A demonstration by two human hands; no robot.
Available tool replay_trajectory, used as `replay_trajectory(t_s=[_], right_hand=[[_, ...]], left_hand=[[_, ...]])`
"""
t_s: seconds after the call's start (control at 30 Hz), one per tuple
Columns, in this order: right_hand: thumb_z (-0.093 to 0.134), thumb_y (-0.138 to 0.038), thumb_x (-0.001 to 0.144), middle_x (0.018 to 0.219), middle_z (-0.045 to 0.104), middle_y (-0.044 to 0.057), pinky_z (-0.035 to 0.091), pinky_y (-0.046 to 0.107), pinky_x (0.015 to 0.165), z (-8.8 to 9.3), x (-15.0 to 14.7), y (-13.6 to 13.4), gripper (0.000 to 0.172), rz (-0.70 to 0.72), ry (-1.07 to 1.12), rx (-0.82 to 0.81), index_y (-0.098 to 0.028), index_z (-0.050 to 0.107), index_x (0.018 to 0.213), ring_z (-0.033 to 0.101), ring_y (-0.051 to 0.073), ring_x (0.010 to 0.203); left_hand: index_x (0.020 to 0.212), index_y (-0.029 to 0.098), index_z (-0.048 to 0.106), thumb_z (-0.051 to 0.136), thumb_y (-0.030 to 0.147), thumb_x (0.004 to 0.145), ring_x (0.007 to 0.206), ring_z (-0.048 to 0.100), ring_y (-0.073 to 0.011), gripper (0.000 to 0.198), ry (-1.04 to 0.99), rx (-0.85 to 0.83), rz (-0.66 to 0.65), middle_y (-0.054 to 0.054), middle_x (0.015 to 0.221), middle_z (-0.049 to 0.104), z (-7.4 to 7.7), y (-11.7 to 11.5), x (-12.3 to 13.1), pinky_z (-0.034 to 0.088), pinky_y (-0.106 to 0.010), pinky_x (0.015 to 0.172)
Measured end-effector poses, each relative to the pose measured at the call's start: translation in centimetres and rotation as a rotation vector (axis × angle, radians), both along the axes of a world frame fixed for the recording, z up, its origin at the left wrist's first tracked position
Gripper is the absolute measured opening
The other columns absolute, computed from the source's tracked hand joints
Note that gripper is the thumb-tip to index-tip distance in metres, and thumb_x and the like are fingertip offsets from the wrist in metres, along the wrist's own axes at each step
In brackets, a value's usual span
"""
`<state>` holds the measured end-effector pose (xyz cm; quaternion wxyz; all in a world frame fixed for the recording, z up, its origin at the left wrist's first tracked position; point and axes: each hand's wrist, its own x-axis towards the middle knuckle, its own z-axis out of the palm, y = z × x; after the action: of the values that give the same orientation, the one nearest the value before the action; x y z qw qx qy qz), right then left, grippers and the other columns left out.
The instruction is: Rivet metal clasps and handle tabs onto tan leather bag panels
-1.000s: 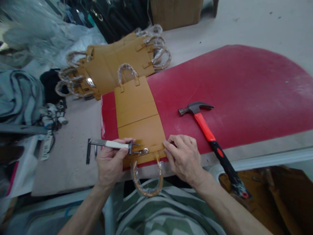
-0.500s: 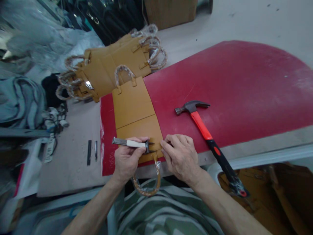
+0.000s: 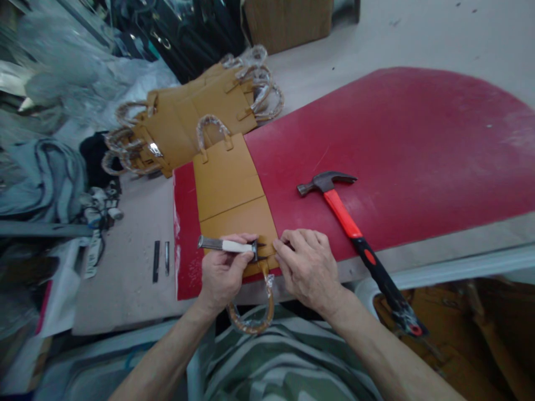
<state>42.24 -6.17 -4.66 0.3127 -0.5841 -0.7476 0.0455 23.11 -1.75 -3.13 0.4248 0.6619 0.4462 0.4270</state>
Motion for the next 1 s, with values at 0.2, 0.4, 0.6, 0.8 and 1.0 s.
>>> replay_trajectory(t_s=[0.2, 0.4, 0.6, 0.8, 1.0], right_hand=[[0.055, -0.022, 0.098, 0.101, 0.070, 0.006, 0.035, 0.040, 0.082, 0.2, 0.0, 0.0, 0.016, 0.002, -0.006, -0.032, -0.022, 0.067, 0.108, 0.056, 0.022, 0.092], [0.059, -0.020, 0.094, 0.107, 0.071, 0.008, 0.042, 0.041, 0.083, 0.2, 0.8, -0.3, 0.017, 0.074, 0.138, -0.021, -0.020, 0.066, 0.109, 0.060, 0.024, 0.098], [0.061, -0.016, 0.091, 0.104, 0.071, 0.008, 0.053, 0.043, 0.086, 1.5, 4.1, -2.6, 0.019, -0.168, 0.254, 0.127, -0.025, 0.067, 0.107, 0.067, 0.025, 0.097], [0.065, -0.021, 0.090, 0.098, 0.071, 0.016, 0.052, 0.047, 0.088, 1.4, 8.2, -4.1, 0.011, -0.383, -0.002, 0.143, -0.019, 0.065, 0.102, 0.065, 0.032, 0.097], [0.058, -0.034, 0.094, 0.100, 0.063, 0.014, 0.048, 0.042, 0.075, 0.2, 8.4, -4.7, 0.024, -0.422, -0.045, -0.099, -0.018, 0.061, 0.112, 0.061, 0.030, 0.087]], left_hand=[[0.098, 0.019, 0.062, 0.061, 0.013, 0.090, 0.098, 0.072, -0.0203, 0.010, 0.148, 0.256, -0.109, -0.008, 0.101, 0.072, 0.1, 0.7, 0.7, 0.059, -0.033, 0.090], [0.096, 0.018, 0.062, 0.058, 0.013, 0.091, 0.099, 0.067, -0.0205, 0.008, 0.125, 0.273, -0.139, -0.008, 0.100, 0.068, -0.1, 1.0, 0.8, 0.056, -0.036, 0.092], [0.097, 0.018, 0.063, 0.059, 0.015, 0.091, 0.100, 0.068, -0.0206, 0.008, 0.083, 0.218, -0.137, -0.008, 0.102, 0.069, -0.3, 0.9, 0.7, 0.057, -0.038, 0.093], [0.098, 0.019, 0.063, 0.058, 0.017, 0.092, 0.104, 0.070, -0.0221, 0.007, 0.114, 0.241, -0.111, -0.010, 0.107, 0.073, -0.7, 0.6, 0.9, 0.058, -0.040, 0.096], [0.098, 0.020, 0.062, 0.059, 0.016, 0.090, 0.104, 0.072, -0.0228, 0.009, 0.142, 0.306, -0.110, -0.010, 0.106, 0.074, -0.9, 0.4, 1.1, 0.059, -0.039, 0.094]])
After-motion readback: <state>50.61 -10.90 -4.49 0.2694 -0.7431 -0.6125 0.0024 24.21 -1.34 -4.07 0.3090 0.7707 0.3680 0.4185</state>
